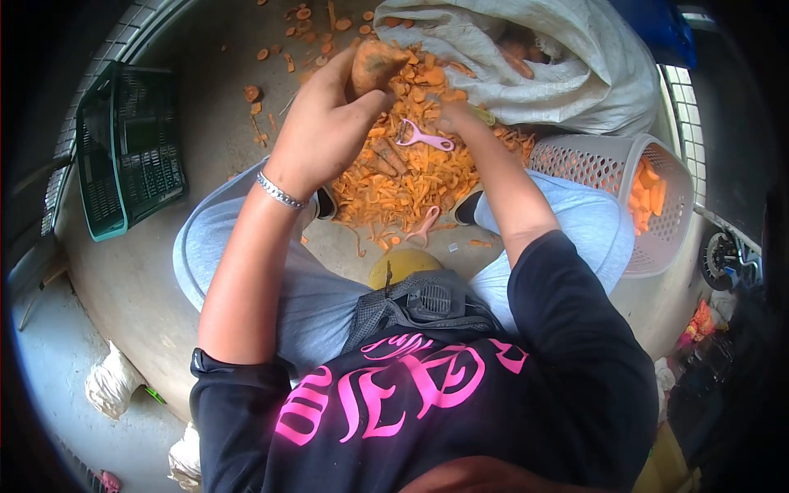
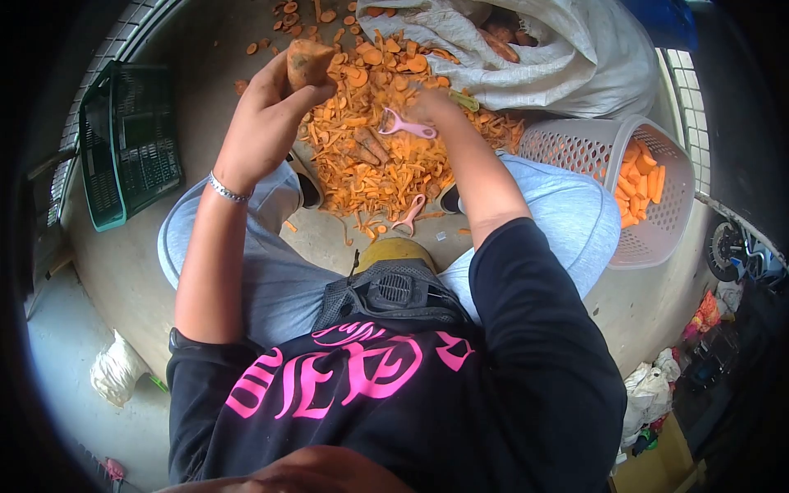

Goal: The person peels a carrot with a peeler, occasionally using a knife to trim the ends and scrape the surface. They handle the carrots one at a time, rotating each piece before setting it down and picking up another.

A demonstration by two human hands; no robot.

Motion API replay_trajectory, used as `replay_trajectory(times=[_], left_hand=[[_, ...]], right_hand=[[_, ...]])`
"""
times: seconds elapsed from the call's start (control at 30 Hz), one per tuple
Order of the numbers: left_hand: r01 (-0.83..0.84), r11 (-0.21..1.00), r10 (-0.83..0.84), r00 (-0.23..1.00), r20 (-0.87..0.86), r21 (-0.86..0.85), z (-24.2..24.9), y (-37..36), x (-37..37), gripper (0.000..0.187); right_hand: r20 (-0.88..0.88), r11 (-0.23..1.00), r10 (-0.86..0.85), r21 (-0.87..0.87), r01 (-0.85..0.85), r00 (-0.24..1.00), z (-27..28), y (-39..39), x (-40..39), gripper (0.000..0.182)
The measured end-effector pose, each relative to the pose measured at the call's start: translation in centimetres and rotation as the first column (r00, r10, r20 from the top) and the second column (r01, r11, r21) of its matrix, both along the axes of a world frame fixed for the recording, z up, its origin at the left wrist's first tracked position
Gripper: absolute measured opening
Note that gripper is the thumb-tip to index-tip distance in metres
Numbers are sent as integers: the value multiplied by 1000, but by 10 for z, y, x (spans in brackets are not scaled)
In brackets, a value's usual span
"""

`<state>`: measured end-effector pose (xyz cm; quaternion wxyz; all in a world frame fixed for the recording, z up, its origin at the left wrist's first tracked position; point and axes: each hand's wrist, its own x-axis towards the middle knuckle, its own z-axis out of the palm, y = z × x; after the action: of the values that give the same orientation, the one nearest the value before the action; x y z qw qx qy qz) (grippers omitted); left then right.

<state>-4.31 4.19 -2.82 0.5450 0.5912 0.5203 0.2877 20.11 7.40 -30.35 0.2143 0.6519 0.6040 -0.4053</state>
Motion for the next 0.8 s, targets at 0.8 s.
replay_trajectory(times=[0.8], left_hand=[[129,989,-140,970,-198,-68,24,5,25,33]], right_hand=[[186,986,-54,164,23,981,-7,14,62,43]])
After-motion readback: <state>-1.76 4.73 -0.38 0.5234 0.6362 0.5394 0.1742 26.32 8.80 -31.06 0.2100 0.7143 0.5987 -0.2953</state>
